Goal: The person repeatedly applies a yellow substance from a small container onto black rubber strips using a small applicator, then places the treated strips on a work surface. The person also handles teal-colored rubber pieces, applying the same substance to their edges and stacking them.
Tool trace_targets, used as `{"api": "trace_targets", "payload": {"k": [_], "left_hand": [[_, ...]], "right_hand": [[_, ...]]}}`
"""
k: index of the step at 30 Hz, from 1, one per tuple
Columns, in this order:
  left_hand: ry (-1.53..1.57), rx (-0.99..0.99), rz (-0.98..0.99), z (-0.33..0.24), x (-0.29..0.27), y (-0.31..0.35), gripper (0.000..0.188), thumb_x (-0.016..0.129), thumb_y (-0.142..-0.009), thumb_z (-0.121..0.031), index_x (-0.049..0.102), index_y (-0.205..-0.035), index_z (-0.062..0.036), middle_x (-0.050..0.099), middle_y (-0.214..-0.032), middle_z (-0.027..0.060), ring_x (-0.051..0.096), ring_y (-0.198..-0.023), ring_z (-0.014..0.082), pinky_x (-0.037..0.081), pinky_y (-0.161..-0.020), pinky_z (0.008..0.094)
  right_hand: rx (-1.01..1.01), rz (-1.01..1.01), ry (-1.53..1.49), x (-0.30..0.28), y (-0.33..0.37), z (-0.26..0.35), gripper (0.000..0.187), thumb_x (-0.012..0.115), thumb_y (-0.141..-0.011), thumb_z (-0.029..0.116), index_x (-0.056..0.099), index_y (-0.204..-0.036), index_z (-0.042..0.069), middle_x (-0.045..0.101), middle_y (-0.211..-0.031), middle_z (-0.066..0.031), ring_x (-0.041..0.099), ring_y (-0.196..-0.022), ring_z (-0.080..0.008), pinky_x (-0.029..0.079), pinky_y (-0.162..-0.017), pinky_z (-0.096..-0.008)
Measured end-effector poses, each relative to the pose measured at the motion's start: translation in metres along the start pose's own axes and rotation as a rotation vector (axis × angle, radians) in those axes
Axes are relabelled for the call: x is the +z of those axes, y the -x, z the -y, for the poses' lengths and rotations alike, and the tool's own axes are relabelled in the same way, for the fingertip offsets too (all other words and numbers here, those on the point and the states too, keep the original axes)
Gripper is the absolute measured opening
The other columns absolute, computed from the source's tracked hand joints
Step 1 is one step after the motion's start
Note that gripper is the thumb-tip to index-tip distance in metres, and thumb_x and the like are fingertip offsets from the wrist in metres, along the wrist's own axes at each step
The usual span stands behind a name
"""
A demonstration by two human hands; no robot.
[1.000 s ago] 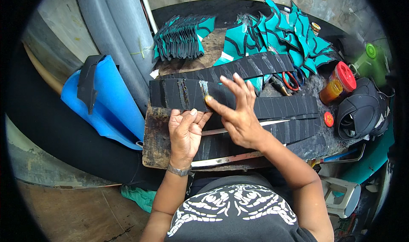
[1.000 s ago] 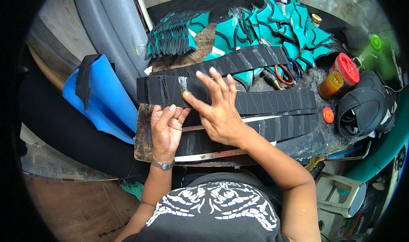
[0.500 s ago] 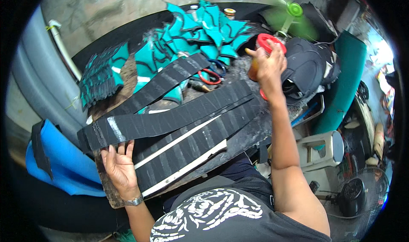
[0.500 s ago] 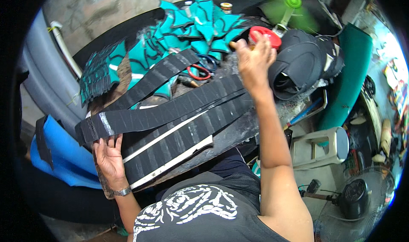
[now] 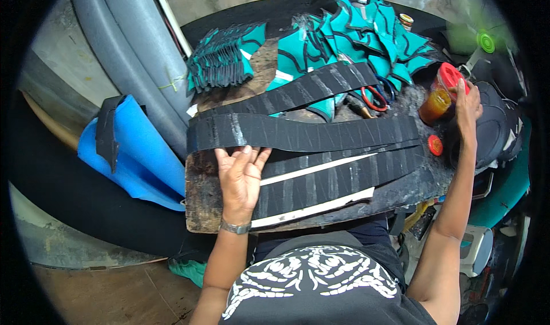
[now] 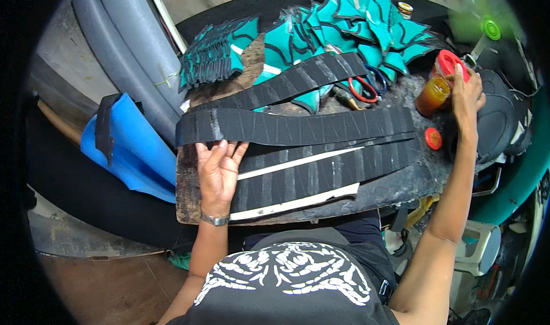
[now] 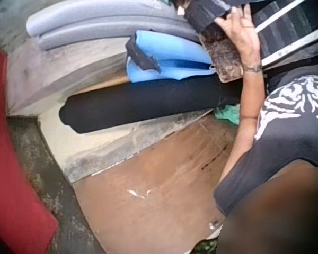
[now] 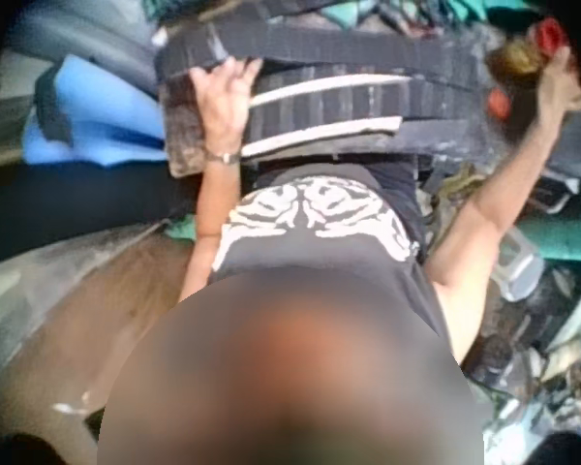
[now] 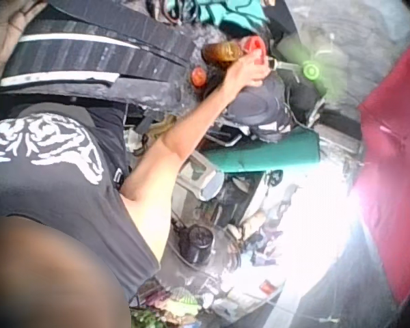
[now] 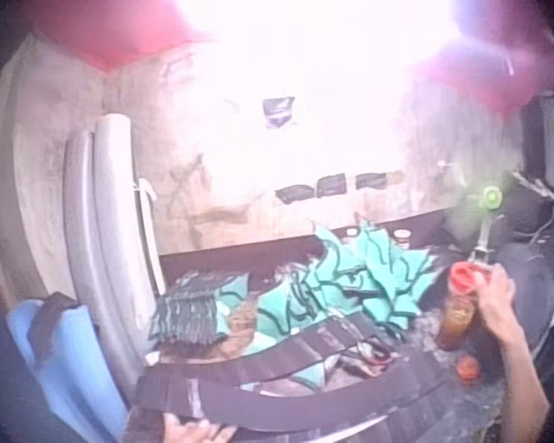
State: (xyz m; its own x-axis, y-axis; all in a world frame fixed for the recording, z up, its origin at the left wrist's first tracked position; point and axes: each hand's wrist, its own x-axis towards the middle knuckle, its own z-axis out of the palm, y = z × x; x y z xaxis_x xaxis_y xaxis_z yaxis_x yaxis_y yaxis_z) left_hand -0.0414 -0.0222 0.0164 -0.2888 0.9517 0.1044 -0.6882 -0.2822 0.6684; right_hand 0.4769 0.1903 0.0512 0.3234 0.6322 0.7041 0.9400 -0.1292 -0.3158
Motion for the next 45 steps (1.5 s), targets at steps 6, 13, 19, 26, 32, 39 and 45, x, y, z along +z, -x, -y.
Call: {"api": "trace_targets", "payload": {"k": [6,13,19,26,32,39,45], "left_hand": [[-0.022,-0.019,-0.036,0.001,0.002,-0.002,0.039,0.055,-0.093,0.005,0.038,-0.122,-0.0138,0.06,-0.112,0.0109,0.062,-0.107,0.0234,0.052,-0.097,0.0493],[0.017,-0.03,-0.046,0.003,0.005,0.0,0.03,0.056,-0.093,0.003,0.038,-0.112,-0.012,0.059,-0.092,0.0067,0.065,-0.09,0.0183,0.055,-0.094,0.0475],[0.038,-0.014,-0.011,0.001,0.005,0.005,0.033,0.053,-0.093,0.005,0.039,-0.118,-0.0107,0.061,-0.101,0.0115,0.066,-0.091,0.0181,0.056,-0.094,0.0449],[0.008,-0.007,-0.023,-0.005,0.01,0.01,0.026,0.053,-0.093,0.005,0.034,-0.099,-0.0119,0.059,-0.106,0.0153,0.066,-0.098,0.0227,0.055,-0.094,0.0483],[0.032,0.019,-0.005,-0.008,0.01,0.009,0.028,0.053,-0.093,0.006,0.033,-0.099,-0.0125,0.059,-0.1,0.0134,0.066,-0.091,0.0193,0.056,-0.093,0.0474],[-0.021,0.011,-0.095,-0.01,0.011,0.01,0.029,0.055,-0.092,0.005,0.033,-0.097,-0.0135,0.053,-0.078,0.0028,0.059,-0.076,0.0114,0.057,-0.091,0.0453],[0.075,0.04,-0.003,-0.01,0.006,0.01,0.032,0.056,-0.093,0.006,0.032,-0.085,-0.0144,0.057,-0.073,0.0056,0.062,-0.075,0.0156,0.056,-0.088,0.0492]], "right_hand": [[-0.231,0.228,0.342,-0.046,0.051,0.048,0.049,0.045,-0.098,0.048,0.069,-0.111,0.008,0.05,-0.135,-0.0145,0.04,-0.134,-0.0303,0.02,-0.11,-0.0588],[-0.557,0.453,-0.596,-0.081,0.131,0.186,0.04,0.057,-0.08,0.005,0.069,-0.117,0.016,0.05,-0.128,-0.0197,0.045,-0.125,-0.036,0.03,-0.108,-0.0465],[-0.685,0.687,-0.901,-0.08,0.182,0.288,0.065,0.048,-0.073,-0.012,0.067,-0.124,0.024,0.038,-0.142,-0.0161,0.036,-0.132,-0.0344,0.024,-0.111,-0.0462],[-0.771,0.52,-0.855,-0.061,0.191,0.329,0.061,0.054,-0.074,-0.01,0.067,-0.123,0.025,0.04,-0.14,-0.0167,0.037,-0.132,-0.0363,0.026,-0.107,-0.0474],[-0.852,0.442,-0.792,-0.063,0.199,0.326,0.06,0.058,-0.071,-0.009,0.067,-0.121,0.022,0.04,-0.141,-0.0145,0.035,-0.133,-0.0363,0.026,-0.108,-0.0514],[-1.086,0.078,-0.77,-0.073,0.223,0.304,0.047,0.064,-0.069,0.002,0.066,-0.113,0.016,0.049,-0.134,-0.0104,0.041,-0.133,-0.029,0.021,-0.11,-0.0565],[-0.759,0.298,-0.827,-0.071,0.188,0.287,0.041,0.065,-0.074,0.01,0.064,-0.114,0.016,0.045,-0.133,-0.0158,0.037,-0.132,-0.0371,0.021,-0.109,-0.055]]}}
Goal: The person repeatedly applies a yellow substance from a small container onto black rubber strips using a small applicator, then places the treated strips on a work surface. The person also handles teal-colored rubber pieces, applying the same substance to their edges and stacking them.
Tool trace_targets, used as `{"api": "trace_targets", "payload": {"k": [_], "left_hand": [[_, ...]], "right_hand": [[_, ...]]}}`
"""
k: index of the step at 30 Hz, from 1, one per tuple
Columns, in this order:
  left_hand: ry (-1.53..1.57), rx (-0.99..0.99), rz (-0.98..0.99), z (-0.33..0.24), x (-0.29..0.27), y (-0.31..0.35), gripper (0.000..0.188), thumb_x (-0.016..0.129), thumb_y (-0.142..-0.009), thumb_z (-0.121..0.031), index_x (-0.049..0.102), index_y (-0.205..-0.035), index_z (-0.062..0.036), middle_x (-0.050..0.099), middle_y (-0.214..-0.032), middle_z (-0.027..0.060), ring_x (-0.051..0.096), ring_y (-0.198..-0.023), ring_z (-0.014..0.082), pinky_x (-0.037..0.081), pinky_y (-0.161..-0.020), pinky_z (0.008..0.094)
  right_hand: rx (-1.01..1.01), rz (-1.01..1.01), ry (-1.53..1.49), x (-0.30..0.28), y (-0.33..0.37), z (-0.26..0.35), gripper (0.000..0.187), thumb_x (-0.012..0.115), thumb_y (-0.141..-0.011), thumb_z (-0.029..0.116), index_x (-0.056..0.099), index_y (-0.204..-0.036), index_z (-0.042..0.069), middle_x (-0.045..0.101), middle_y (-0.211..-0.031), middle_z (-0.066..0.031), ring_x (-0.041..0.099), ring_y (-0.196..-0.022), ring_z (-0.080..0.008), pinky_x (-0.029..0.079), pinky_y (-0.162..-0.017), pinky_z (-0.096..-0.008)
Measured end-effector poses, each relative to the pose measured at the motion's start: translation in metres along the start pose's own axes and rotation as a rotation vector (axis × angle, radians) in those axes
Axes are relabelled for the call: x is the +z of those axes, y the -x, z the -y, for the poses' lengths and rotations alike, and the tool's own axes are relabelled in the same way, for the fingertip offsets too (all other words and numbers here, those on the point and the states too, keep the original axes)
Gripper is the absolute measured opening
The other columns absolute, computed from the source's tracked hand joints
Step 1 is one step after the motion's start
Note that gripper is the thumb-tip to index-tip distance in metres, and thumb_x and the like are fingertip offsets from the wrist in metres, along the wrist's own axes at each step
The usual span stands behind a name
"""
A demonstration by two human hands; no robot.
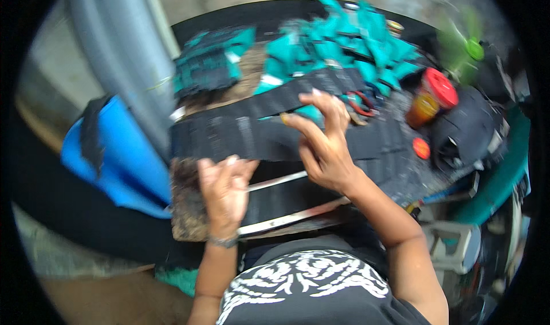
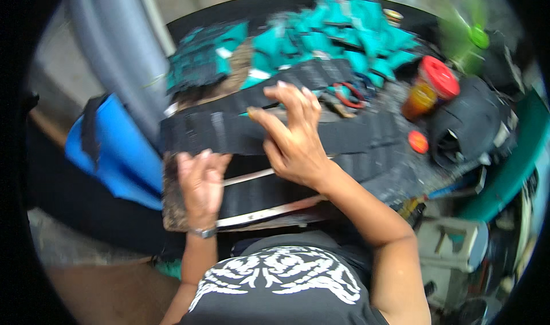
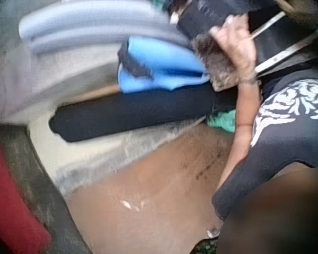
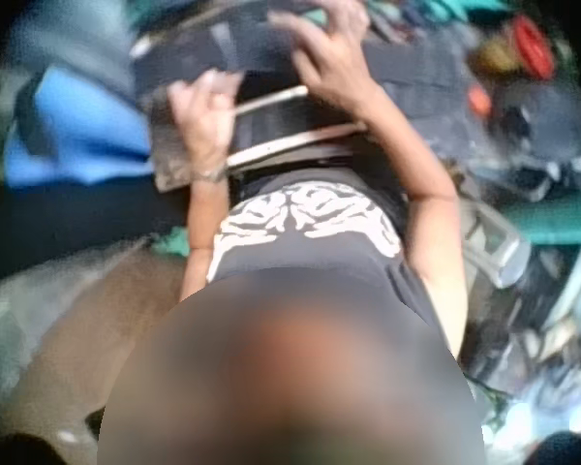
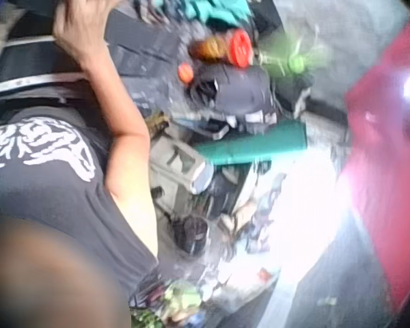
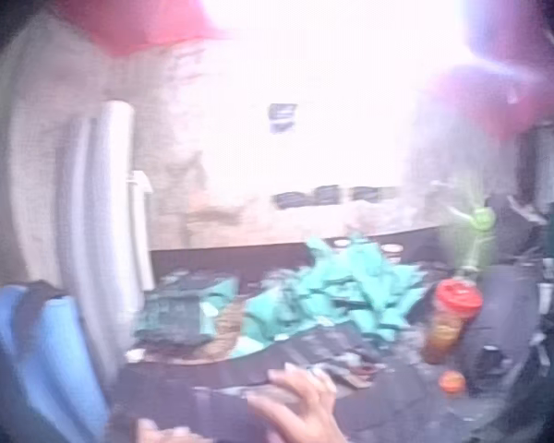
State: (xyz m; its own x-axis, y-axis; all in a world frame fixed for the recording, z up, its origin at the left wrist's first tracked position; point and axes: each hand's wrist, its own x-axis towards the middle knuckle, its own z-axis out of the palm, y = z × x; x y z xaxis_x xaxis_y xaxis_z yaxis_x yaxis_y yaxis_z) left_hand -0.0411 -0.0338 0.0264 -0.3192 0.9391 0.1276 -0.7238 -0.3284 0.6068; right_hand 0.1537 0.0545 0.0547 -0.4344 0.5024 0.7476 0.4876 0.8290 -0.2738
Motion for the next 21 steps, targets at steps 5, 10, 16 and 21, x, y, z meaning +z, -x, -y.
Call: {"api": "trace_targets", "payload": {"k": [5,10,16,21], "left_hand": [[-0.121,0.014,0.084,-0.004,-0.004,0.001,0.024,0.052,-0.095,0.004,0.048,-0.116,-0.0081,0.061,-0.119,0.0145,0.065,-0.101,0.0243,0.051,-0.099,0.047],[-0.045,-0.008,0.015,0.0,-0.006,-0.002,0.023,0.055,-0.097,-0.004,0.049,-0.12,-0.0073,0.059,-0.124,0.0139,0.059,-0.112,0.0262,0.047,-0.103,0.0458],[-0.045,-0.041,0.029,0.003,-0.001,-0.002,0.015,0.055,-0.098,-0.009,0.054,-0.114,-0.0085,0.058,-0.125,0.0116,0.055,-0.118,0.0258,0.045,-0.104,0.0455],[-0.065,-0.044,-0.027,0.001,0.004,-0.001,0.007,0.055,-0.098,-0.008,0.057,-0.104,-0.0085,0.063,-0.115,0.0108,0.059,-0.113,0.0273,0.047,-0.102,0.0457]], "right_hand": [[0.383,-0.262,0.564,-0.09,0.002,-0.11,0.041,0.05,-0.096,0.047,0.076,-0.104,0.016,0.042,-0.14,-0.0201,0.03,-0.137,-0.04,0.016,-0.11,-0.0603],[0.865,-0.185,0.72,-0.187,0.036,-0.195,0.083,0.028,-0.097,0.066,0.041,-0.142,-0.002,0.032,-0.153,-0.0209,0.014,-0.147,-0.0366,0.006,-0.112,-0.0655],[0.978,0.081,0.753,-0.192,0.05,-0.232,0.084,0.024,-0.097,0.066,0.038,-0.144,-0.002,0.034,-0.153,-0.0186,0.015,-0.148,-0.034,0.004,-0.113,-0.0661],[0.768,-0.27,0.695,-0.202,0.061,-0.223,0.068,0.028,-0.1,0.058,0.06,-0.129,0.005,0.037,-0.15,-0.0177,0.021,-0.146,-0.0331,0.006,-0.112,-0.0657]]}}
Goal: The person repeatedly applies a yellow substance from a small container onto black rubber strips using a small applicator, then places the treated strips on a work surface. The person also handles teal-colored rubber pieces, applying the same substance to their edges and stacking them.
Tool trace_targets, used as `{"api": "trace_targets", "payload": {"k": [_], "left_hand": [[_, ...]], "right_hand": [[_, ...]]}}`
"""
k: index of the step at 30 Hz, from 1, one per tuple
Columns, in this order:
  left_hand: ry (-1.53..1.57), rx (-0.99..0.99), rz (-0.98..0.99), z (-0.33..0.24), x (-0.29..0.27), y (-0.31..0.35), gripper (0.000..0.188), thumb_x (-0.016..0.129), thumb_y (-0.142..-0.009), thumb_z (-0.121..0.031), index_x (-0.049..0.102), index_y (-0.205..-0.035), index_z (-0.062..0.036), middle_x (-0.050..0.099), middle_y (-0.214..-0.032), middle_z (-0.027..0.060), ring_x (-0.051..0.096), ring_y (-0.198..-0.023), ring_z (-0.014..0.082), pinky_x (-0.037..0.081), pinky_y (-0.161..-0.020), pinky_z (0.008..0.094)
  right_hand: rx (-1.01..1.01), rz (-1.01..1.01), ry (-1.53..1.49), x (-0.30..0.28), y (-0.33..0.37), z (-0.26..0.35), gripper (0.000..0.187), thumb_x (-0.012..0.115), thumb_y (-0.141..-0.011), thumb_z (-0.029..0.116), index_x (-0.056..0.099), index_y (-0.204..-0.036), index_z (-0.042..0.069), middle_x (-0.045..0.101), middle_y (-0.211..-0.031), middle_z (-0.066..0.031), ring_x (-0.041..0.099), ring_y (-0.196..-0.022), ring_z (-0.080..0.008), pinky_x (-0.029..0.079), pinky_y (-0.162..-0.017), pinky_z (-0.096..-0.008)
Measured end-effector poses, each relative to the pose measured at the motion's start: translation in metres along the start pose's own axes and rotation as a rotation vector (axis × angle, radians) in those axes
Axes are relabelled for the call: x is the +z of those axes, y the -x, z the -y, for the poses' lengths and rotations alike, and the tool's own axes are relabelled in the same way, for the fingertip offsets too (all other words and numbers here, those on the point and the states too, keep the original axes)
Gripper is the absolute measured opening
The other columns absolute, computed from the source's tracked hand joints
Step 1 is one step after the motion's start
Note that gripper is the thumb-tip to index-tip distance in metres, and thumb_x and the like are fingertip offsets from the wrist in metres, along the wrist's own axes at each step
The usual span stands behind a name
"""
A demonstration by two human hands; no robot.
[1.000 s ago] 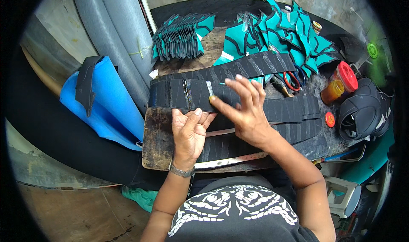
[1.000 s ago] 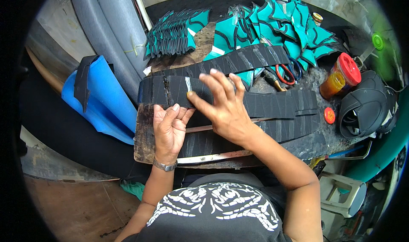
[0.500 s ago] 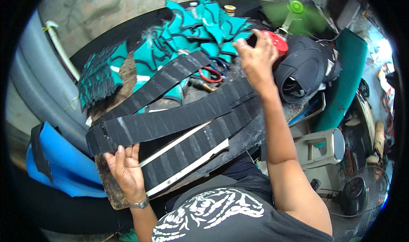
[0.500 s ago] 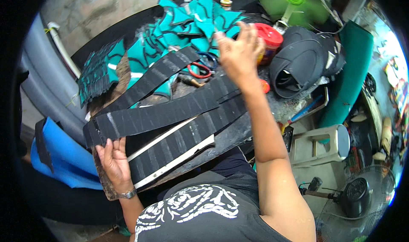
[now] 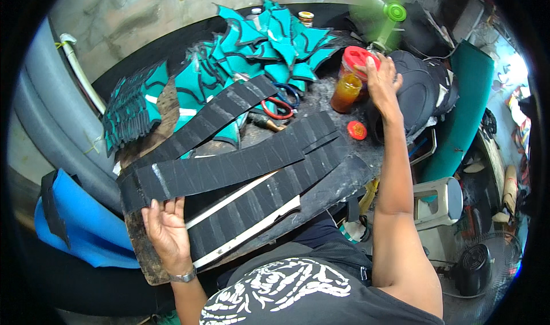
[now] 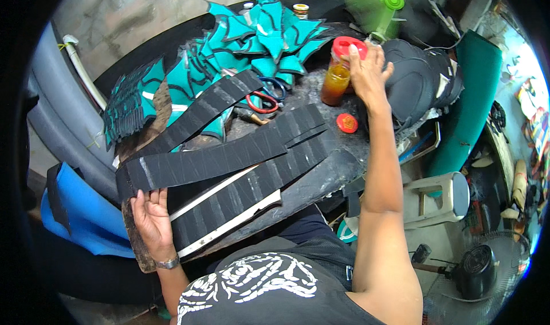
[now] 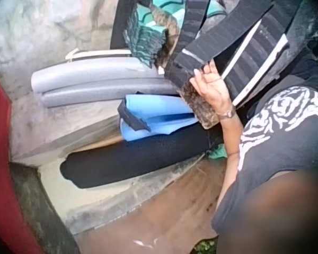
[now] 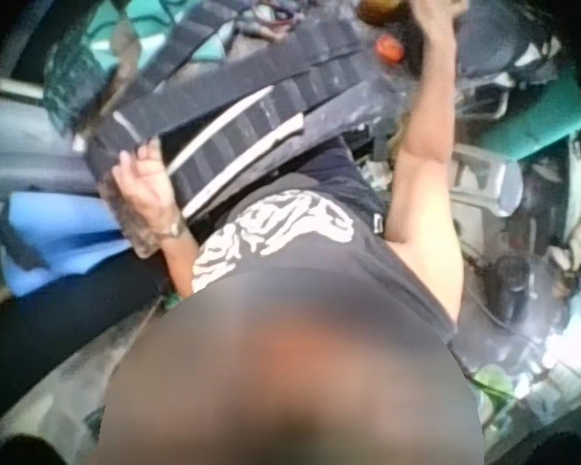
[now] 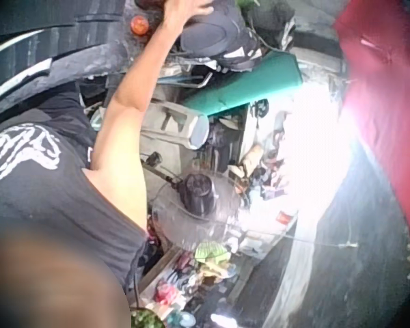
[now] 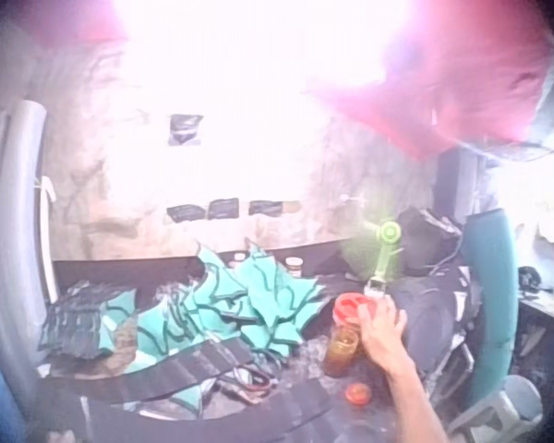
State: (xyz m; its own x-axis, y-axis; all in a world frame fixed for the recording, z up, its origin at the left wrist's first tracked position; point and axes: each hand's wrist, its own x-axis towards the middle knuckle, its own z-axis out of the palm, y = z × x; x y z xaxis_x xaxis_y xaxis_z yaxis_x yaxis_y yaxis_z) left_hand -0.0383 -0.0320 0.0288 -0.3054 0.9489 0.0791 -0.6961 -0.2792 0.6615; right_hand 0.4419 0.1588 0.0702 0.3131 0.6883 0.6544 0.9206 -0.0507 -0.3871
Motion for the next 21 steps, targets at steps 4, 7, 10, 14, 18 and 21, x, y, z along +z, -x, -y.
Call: {"api": "trace_targets", "payload": {"k": [4,7,10,14,18,21], "left_hand": [[0.048,-0.02,-0.076,0.001,-0.002,-0.003,0.03,0.055,-0.096,-0.003,0.037,-0.075,-0.0159,0.047,-0.073,-0.0013,0.054,-0.073,0.0159,0.051,-0.095,0.0502],[0.079,-0.024,-0.019,-0.002,-0.003,-0.001,0.021,0.051,-0.097,-0.004,0.046,-0.08,-0.0138,0.059,-0.082,0.0026,0.064,-0.088,0.0218,0.054,-0.094,0.0504],[0.104,-0.043,0.014,-0.007,-0.003,-0.001,0.017,0.048,-0.099,-0.004,0.049,-0.084,-0.0109,0.064,-0.085,0.0064,0.067,-0.103,0.0273,0.055,-0.093,0.051],[0.147,-0.055,0.015,-0.013,-0.003,-0.002,0.018,0.05,-0.097,-0.002,0.041,-0.088,-0.0154,0.064,-0.086,0.0056,0.069,-0.097,0.0286,0.055,-0.092,0.0514],[0.145,-0.062,-0.014,-0.017,-0.004,-0.003,0.024,0.052,-0.097,-0.002,0.037,-0.085,-0.0166,0.061,-0.081,0.0019,0.069,-0.088,0.0218,0.056,-0.089,0.053],[0.1,-0.063,-0.068,-0.02,-0.002,-0.002,0.024,0.051,-0.097,-0.002,0.038,-0.085,-0.0171,0.061,-0.08,-0.0003,0.069,-0.084,0.021,0.056,-0.089,0.0542]], "right_hand": [[-0.144,0.256,0.522,-0.023,0.042,0.034,0.052,0.039,-0.1,0.047,0.07,-0.114,0.008,0.039,-0.148,-0.0186,0.022,-0.145,-0.0361,0.014,-0.11,-0.0652],[-0.305,0.314,0.397,-0.034,0.076,0.091,0.04,0.05,-0.098,0.037,0.073,-0.102,0.005,0.044,-0.143,-0.0192,0.027,-0.142,-0.0361,0.016,-0.11,-0.063],[-0.415,0.378,-0.248,-0.033,0.107,0.155,0.037,0.052,-0.099,0.034,0.074,-0.103,0.004,0.043,-0.14,-0.0178,0.032,-0.136,-0.0348,0.02,-0.114,-0.0475],[-0.374,0.946,-1.207,-0.019,0.14,0.233,0.057,0.037,-0.1,0.044,0.065,-0.123,-0.001,0.039,-0.143,-0.0106,0.035,-0.133,-0.0233,0.022,-0.114,-0.0385],[-0.318,1.271,-1.398,0.009,0.148,0.287,0.077,0.026,-0.098,0.059,0.057,-0.13,-0.004,0.045,-0.139,-0.0133,0.039,-0.133,-0.0238,0.018,-0.116,-0.0392],[-0.327,1.313,-1.371,0.024,0.146,0.305,0.078,0.025,-0.098,0.06,0.051,-0.133,-0.004,0.047,-0.135,-0.0129,0.04,-0.132,-0.0233,0.019,-0.116,-0.0377]]}}
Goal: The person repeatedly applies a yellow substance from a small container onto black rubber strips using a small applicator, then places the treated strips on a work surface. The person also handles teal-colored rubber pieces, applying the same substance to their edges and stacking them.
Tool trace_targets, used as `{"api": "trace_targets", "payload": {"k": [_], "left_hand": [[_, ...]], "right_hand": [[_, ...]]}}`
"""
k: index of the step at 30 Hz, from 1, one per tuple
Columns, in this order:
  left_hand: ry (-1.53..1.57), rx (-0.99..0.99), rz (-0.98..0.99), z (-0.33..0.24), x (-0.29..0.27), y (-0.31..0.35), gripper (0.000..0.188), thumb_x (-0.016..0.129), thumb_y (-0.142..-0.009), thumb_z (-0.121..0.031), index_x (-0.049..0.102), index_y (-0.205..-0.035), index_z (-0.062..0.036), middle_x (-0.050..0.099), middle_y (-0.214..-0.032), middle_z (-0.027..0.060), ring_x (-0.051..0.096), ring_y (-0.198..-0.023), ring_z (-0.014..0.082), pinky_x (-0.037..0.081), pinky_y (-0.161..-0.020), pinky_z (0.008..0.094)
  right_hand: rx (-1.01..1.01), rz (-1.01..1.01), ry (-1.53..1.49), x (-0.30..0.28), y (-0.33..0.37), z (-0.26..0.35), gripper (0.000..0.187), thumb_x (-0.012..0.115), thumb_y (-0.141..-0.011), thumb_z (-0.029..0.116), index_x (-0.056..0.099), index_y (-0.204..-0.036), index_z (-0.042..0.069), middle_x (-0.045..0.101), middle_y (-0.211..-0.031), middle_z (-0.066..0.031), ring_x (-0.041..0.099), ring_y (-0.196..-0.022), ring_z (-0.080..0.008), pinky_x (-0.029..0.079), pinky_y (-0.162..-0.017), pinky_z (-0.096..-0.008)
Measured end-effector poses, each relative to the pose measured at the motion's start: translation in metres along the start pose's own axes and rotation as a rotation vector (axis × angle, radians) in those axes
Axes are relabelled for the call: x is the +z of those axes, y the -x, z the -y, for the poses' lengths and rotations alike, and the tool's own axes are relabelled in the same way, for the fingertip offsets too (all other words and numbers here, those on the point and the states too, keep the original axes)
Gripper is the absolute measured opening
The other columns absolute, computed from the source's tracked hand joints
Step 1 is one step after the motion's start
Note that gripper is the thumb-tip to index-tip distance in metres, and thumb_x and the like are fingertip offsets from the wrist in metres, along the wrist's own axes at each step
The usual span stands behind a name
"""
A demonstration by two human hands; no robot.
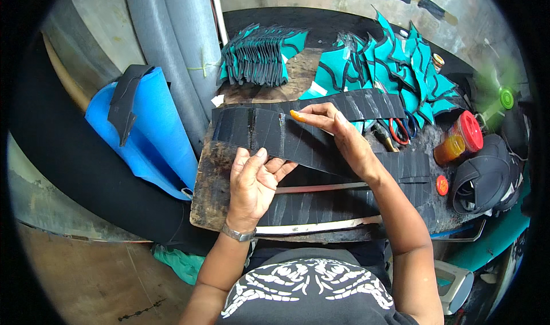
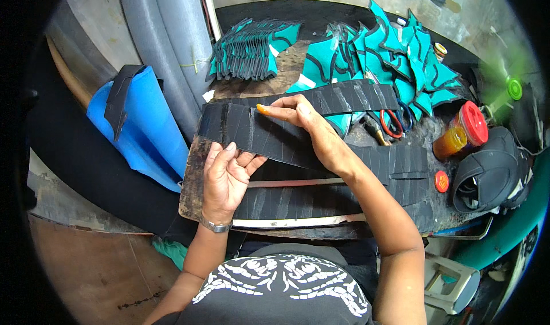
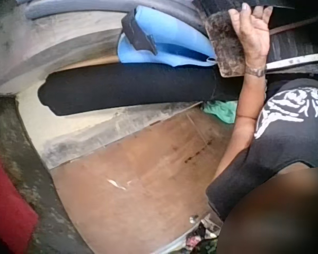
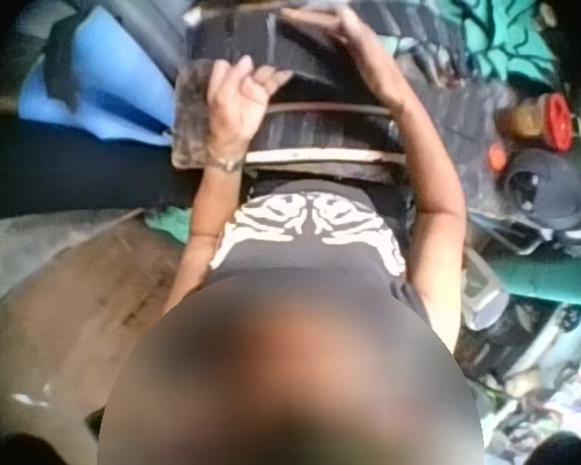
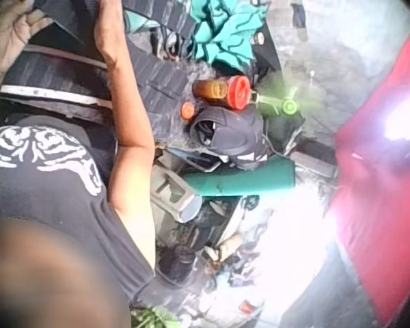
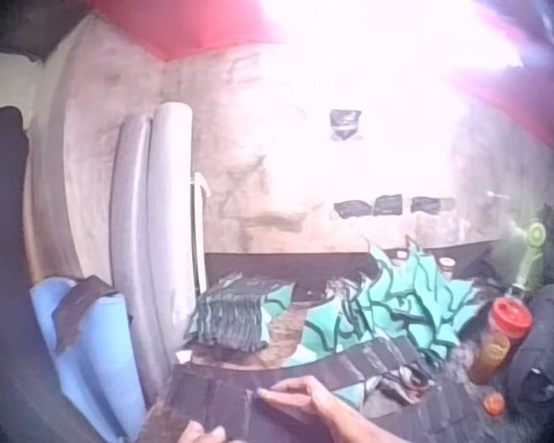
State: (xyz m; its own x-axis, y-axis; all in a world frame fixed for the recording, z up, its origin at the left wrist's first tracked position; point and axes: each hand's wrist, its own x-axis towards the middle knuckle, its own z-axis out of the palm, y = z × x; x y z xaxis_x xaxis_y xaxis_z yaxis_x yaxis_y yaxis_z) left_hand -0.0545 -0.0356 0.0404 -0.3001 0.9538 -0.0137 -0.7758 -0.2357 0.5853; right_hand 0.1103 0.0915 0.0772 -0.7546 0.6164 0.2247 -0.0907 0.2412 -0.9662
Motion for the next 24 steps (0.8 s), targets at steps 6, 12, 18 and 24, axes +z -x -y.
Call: {"api": "trace_targets", "payload": {"k": [6,12,18,24], "left_hand": [[0.011,0.0,0.03,-0.004,0.006,-0.002,0.019,0.051,-0.097,-0.001,0.042,-0.09,-0.0164,0.063,-0.085,0.0027,0.07,-0.086,0.0208,0.055,-0.091,0.0554],[0.015,-0.005,0.041,-0.003,0.002,-0.004,0.013,0.05,-0.097,-0.002,0.044,-0.095,-0.0139,0.065,-0.094,0.0077,0.069,-0.094,0.0235,0.055,-0.091,0.0543],[0.092,0.031,0.155,0.0,-0.007,-0.006,0.011,0.05,-0.097,-0.002,0.048,-0.095,-0.0126,0.067,-0.097,0.0099,0.068,-0.102,0.0284,0.055,-0.094,0.0516],[0.117,0.034,0.13,0.001,-0.008,-0.005,0.018,0.052,-0.096,0.001,0.047,-0.089,-0.0152,0.066,-0.088,0.0046,0.07,-0.098,0.0255,0.055,-0.093,0.0498]], "right_hand": [[-0.063,0.066,0.021,0.001,-0.01,-0.001,0.075,0.021,-0.1,0.059,0.048,-0.132,-0.002,0.049,-0.134,-0.0125,0.04,-0.13,-0.021,0.021,-0.114,-0.0366],[0.019,0.017,-0.006,0.003,-0.015,-0.003,0.073,0.017,-0.102,0.058,0.051,-0.13,0.0,0.054,-0.135,-0.0129,0.046,-0.125,-0.0212,0.026,-0.111,-0.0362],[-0.071,0.019,0.242,0.005,-0.006,-0.002,0.073,0.02,-0.098,0.06,0.046,-0.135,0.004,0.051,-0.14,-0.016,0.035,-0.136,-0.0231,0.013,-0.117,-0.0457],[-0.25,0.083,0.577,0.01,0.011,0.002,0.07,0.016,-0.098,0.054,0.067,-0.127,0.018,0.033,-0.148,-0.0183,0.029,-0.136,-0.0345,0.014,-0.114,-0.0477]]}}
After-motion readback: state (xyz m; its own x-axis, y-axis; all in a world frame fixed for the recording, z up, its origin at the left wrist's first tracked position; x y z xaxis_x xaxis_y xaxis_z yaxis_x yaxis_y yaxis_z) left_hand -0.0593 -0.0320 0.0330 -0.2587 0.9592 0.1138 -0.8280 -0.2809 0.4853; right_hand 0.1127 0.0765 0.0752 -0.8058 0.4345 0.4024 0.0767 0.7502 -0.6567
